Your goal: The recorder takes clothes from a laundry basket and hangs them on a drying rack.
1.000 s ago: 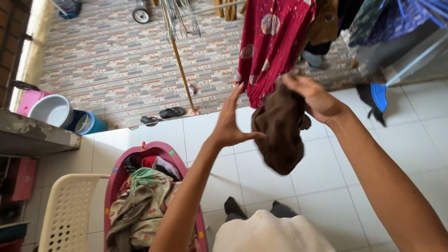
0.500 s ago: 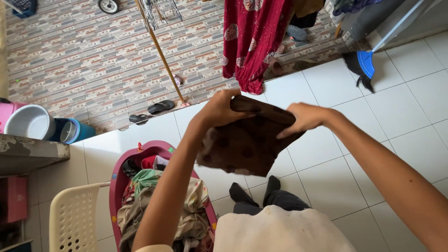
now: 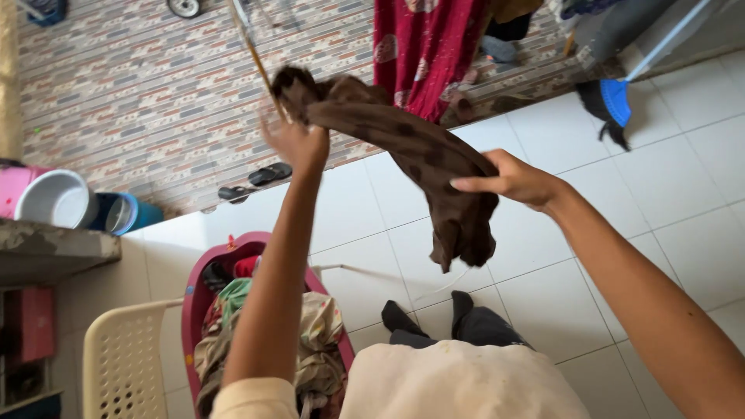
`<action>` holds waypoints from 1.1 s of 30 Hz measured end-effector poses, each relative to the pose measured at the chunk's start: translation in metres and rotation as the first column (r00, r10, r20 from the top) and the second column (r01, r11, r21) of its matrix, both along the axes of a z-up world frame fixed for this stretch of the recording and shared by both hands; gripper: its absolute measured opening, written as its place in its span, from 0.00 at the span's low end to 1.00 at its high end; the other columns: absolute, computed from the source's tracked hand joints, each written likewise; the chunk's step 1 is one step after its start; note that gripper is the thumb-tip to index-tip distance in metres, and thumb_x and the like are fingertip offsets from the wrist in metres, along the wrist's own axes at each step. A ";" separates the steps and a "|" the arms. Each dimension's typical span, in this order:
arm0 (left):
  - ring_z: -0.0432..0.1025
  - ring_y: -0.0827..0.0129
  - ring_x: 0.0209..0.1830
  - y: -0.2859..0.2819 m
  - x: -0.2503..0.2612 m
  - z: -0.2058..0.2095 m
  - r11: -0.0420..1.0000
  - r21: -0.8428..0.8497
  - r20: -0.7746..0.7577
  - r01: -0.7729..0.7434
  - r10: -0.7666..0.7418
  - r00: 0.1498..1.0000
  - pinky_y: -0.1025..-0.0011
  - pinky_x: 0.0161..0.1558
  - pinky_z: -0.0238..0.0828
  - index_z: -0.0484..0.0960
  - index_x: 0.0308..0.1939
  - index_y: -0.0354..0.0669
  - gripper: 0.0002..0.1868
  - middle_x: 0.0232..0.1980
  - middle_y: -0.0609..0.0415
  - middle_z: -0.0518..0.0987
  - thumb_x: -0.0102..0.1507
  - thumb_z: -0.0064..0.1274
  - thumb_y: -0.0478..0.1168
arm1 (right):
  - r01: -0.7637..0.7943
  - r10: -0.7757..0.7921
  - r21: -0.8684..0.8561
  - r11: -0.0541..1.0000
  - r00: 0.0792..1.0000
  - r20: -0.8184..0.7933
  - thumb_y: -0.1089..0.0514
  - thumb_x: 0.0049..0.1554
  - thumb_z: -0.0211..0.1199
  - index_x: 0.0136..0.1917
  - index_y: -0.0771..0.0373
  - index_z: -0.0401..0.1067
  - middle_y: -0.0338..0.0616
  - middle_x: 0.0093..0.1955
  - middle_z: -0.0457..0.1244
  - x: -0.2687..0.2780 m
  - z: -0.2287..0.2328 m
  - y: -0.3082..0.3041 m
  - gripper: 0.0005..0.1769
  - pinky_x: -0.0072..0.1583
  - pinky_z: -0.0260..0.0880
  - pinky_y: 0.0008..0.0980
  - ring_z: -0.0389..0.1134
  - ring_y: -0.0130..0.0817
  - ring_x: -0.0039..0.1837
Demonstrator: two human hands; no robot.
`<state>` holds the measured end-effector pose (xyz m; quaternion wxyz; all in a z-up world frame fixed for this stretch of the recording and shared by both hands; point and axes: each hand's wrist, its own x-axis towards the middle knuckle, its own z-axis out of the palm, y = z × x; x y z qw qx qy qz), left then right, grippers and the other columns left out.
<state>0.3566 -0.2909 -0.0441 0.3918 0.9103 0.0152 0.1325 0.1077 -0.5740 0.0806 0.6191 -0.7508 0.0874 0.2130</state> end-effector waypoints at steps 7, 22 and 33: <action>0.45 0.34 0.75 -0.076 -0.124 -0.057 0.516 -0.805 -0.584 -0.293 -0.778 0.232 0.27 0.64 0.41 0.59 0.80 0.49 0.73 0.76 0.36 0.54 0.41 0.33 0.91 | 0.170 -0.234 0.557 0.813 0.971 0.044 0.47 0.59 0.61 0.81 0.60 0.49 0.45 0.73 0.59 0.014 0.036 0.003 0.43 0.71 0.62 0.39 0.60 0.38 0.73; 0.75 0.70 0.39 -0.102 -0.094 -0.055 0.342 -0.930 -0.307 -0.132 -0.531 0.790 0.63 0.40 0.78 0.75 0.46 0.56 0.05 0.41 0.56 0.76 0.69 0.52 0.37 | 0.536 -0.533 -0.001 0.844 0.839 -0.108 0.54 0.66 0.52 0.69 0.66 0.66 0.48 0.65 0.66 -0.032 -0.075 -0.139 0.21 0.66 0.68 0.37 0.67 0.35 0.64; 0.60 0.44 0.72 -0.154 -0.147 -0.031 0.634 -0.632 -0.765 -0.446 -0.418 0.490 0.39 0.63 0.62 0.47 0.78 0.54 0.65 0.75 0.48 0.60 0.46 0.50 0.80 | 0.397 -0.320 0.691 0.604 0.915 -0.247 0.43 0.69 0.44 0.69 0.66 0.67 0.45 0.67 0.65 -0.027 -0.018 -0.107 0.28 0.71 0.63 0.41 0.66 0.38 0.68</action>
